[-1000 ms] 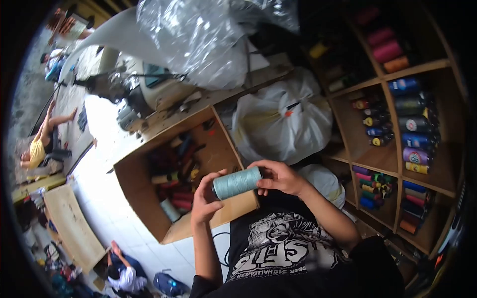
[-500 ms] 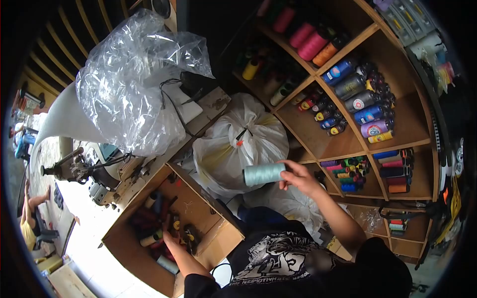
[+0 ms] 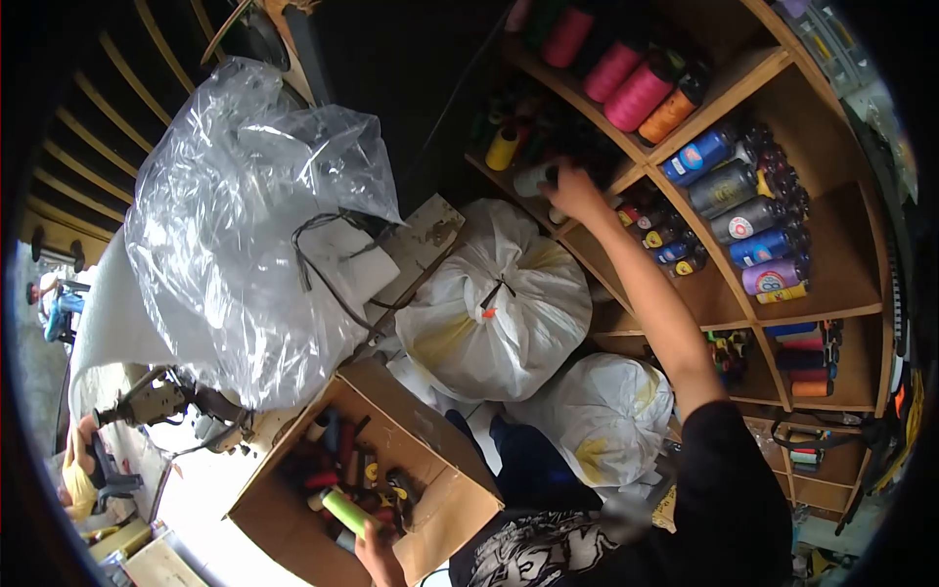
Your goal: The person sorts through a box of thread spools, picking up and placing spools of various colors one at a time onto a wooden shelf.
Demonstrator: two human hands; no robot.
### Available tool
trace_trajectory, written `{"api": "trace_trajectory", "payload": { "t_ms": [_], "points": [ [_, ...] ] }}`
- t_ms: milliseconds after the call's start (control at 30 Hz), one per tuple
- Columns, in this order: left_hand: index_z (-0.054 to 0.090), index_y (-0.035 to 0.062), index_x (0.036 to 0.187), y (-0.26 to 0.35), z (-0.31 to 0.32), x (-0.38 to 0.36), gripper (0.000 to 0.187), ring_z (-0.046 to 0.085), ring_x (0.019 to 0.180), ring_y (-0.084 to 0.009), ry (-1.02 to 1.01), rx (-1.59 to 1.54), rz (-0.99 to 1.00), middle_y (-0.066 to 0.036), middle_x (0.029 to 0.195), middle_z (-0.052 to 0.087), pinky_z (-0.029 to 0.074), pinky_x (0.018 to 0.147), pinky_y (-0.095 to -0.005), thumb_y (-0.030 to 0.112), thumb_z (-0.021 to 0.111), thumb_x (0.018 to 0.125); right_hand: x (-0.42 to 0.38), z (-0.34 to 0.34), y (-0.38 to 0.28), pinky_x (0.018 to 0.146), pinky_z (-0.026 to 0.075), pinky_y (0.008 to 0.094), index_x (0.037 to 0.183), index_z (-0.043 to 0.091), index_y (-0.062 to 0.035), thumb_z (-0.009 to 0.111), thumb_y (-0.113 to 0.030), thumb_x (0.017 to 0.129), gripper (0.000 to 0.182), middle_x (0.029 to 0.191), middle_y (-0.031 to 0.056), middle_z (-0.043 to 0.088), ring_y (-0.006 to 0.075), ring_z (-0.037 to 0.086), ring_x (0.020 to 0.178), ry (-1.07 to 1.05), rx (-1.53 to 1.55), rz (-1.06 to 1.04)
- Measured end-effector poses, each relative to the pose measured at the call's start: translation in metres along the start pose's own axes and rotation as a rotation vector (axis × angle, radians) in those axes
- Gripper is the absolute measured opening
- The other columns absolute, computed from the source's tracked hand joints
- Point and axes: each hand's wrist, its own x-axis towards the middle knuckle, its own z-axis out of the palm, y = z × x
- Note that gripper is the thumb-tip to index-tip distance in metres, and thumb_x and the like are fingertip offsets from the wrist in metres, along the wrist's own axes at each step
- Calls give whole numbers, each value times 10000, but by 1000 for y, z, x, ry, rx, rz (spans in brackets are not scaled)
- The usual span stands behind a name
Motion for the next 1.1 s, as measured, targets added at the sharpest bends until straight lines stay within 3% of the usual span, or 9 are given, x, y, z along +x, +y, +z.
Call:
{"api": "trace_trajectory", "payload": {
  "t_ms": [33,67,333,600,667,767,867,1000,1100],
  "points": [
    [562,-12,1073,6,-2,-10,461,601,749,-149,-113,50,69,-87,855,627,488,620,-267,329,716,803,22,15,7,795,509,474,1176,484,-6,646,-266,802,483,975,271,628,430,605,946,9,-36,-9],
    [525,-38,1210,48,13,-35,581,547,1016,-191,-207,315,-15,-106,1097,595,419,893,-292,352,711,822,41,25,9,795,512,471,1175,499,-12,645,-263,805,471,983,261,632,418,610,950,21,-72,-21],
    [554,-34,1169,103,97,-25,617,590,883,-167,-581,359,71,-75,998,625,467,800,-304,359,780,750,102,61,24,901,475,430,1060,631,-77,695,-179,780,305,1155,162,601,319,584,1068,87,-292,-57],
    [560,-21,1162,109,118,-10,600,606,903,-189,-656,470,39,-106,1022,636,476,817,-315,350,785,747,107,62,24,954,455,428,1236,525,-101,732,-117,721,556,1216,164,562,331,538,1137,150,-193,-37],
    [549,-42,1086,102,127,7,513,607,679,-116,-681,501,131,-65,823,637,486,605,-238,166,813,699,105,65,24,973,450,422,1252,521,-115,715,-135,752,537,1218,157,568,321,542,1143,203,-236,12],
    [614,-35,1005,111,160,19,467,632,764,-200,-678,664,269,-111,842,651,491,719,-314,249,811,690,95,48,19,935,477,413,1268,507,-73,722,-157,747,570,1184,162,590,343,585,1072,182,-322,-49],
    [614,-35,1018,138,219,24,500,645,779,-243,-709,839,521,-165,858,652,492,735,-350,281,807,683,57,0,-11,833,532,366,1312,464,-43,719,-223,786,612,1147,145,615,283,648,966,-28,159,-215],
    [604,-37,1043,131,280,54,519,651,827,-326,-710,898,595,-211,877,649,492,735,-377,301,793,698,-46,-60,-62,649,538,254,1226,574,-70,659,-267,873,414,992,91,661,124,651,828,-1050,909,-208],
    [597,-39,1038,128,317,57,515,639,838,-369,-706,888,664,-230,883,643,490,728,-397,301,788,703,-94,-72,-77,641,530,259,1189,584,-58,672,-232,855,387,1032,122,648,152,662,780,-970,771,-252]
  ]
}}
